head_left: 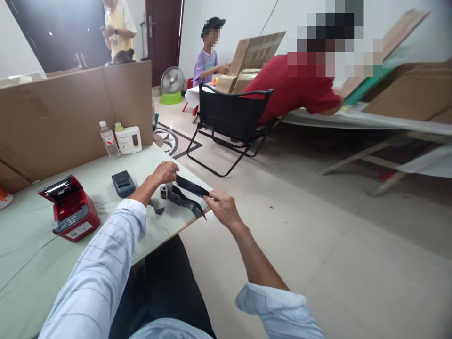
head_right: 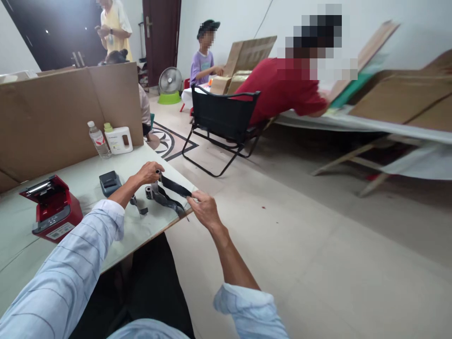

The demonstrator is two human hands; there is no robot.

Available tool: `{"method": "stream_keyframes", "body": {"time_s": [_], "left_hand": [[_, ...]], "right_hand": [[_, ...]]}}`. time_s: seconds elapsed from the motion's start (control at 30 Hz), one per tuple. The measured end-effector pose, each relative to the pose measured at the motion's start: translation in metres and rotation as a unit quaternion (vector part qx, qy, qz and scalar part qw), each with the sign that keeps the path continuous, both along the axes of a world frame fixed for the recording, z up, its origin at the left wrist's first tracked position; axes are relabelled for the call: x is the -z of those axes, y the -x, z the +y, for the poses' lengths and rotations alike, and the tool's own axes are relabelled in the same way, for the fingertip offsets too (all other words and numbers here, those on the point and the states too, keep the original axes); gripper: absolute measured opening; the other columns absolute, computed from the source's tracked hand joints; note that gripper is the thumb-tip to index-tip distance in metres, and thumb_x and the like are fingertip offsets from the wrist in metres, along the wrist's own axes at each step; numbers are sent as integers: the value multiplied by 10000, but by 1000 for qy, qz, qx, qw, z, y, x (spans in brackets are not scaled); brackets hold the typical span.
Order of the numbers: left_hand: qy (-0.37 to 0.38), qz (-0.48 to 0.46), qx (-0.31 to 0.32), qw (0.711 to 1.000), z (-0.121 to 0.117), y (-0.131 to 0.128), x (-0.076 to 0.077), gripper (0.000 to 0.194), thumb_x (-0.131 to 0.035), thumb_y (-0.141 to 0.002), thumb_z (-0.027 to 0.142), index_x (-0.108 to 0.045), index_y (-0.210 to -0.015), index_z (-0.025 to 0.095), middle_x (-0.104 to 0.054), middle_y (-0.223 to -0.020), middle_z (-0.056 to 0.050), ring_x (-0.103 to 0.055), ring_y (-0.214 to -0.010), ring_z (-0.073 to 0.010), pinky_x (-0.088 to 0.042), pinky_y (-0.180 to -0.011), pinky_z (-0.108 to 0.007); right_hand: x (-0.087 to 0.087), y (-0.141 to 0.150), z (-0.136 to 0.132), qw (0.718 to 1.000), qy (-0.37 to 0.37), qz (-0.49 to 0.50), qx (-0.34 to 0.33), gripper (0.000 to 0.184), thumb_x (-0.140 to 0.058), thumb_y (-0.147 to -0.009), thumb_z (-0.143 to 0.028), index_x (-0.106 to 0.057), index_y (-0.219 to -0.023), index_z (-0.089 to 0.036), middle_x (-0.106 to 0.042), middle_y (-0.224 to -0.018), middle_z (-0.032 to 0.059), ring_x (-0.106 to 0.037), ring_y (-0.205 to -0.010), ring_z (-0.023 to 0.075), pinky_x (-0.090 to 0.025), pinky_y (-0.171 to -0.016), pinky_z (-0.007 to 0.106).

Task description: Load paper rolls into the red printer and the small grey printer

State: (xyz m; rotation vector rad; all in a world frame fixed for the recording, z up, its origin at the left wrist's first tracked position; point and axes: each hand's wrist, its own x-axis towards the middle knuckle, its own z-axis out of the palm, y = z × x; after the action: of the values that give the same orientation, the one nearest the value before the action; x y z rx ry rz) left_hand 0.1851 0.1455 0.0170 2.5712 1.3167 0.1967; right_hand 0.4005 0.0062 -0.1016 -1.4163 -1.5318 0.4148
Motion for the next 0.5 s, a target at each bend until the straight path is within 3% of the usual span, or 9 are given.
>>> {"method": "stream_keyframes", "body": {"time_s": [0.1,0.17,0.23,0.33,0.4,0.5], "left_hand": [[57,46,34,997,-2,5,2,455,-578,-791,38,-826,-1153,160,-813,-1171,-105,-734,-1126,-245,-555,-983,-288],[74,51,48,995,-3,11,3,440,-567,-812,60,-827,-1155,154,-812,-1184,-105,-740,-1107,-240,-558,-969,-280],[79,40,52,995,-4,16,4,458,-560,-849,97,-797,-1238,150,-798,-1240,-108,-740,-1109,-238,-557,-976,-282],[92,17,47,995,-7,26,5,551,-537,-904,158,-670,-1438,139,-741,-1370,-126,-735,-1133,-234,-561,-981,-290],[98,3,26,995,-11,37,6,619,-537,-918,192,-570,-1533,135,-686,-1456,-139,-724,-1165,-232,-558,-993,-293],[108,-10,-17,994,-22,60,9,738,-611,-893,262,-463,-1603,132,-636,-1510,-162,-701,-1213,-253,-559,-1001,-309]], "right_hand": [[3,-7,-4,995,59,-25,-70,282,-630,-895,-439,-727,-731,-231,-755,-866,58,-686,-878,230,-538,-817,336],[-2,-9,-4,990,98,-16,-99,274,-654,-905,-469,-792,-895,-233,-789,-1021,72,-716,-982,252,-556,-908,374],[-13,-7,2,989,118,6,-92,387,-673,-915,-517,-787,-1156,-237,-773,-1225,91,-709,-1149,284,-543,-1023,426],[-34,7,22,986,135,6,-98,640,-729,-894,-573,-653,-1434,-238,-705,-1401,119,-651,-1312,317,-504,-1129,476],[-46,22,39,978,153,-29,-137,732,-788,-849,-587,-623,-1467,-231,-676,-1447,134,-641,-1331,342,-504,-1140,482],[-53,43,64,963,177,-92,-179,729,-839,-806,-569,-643,-1424,-236,-685,-1430,136,-633,-1334,384,-498,-1143,518]]}}
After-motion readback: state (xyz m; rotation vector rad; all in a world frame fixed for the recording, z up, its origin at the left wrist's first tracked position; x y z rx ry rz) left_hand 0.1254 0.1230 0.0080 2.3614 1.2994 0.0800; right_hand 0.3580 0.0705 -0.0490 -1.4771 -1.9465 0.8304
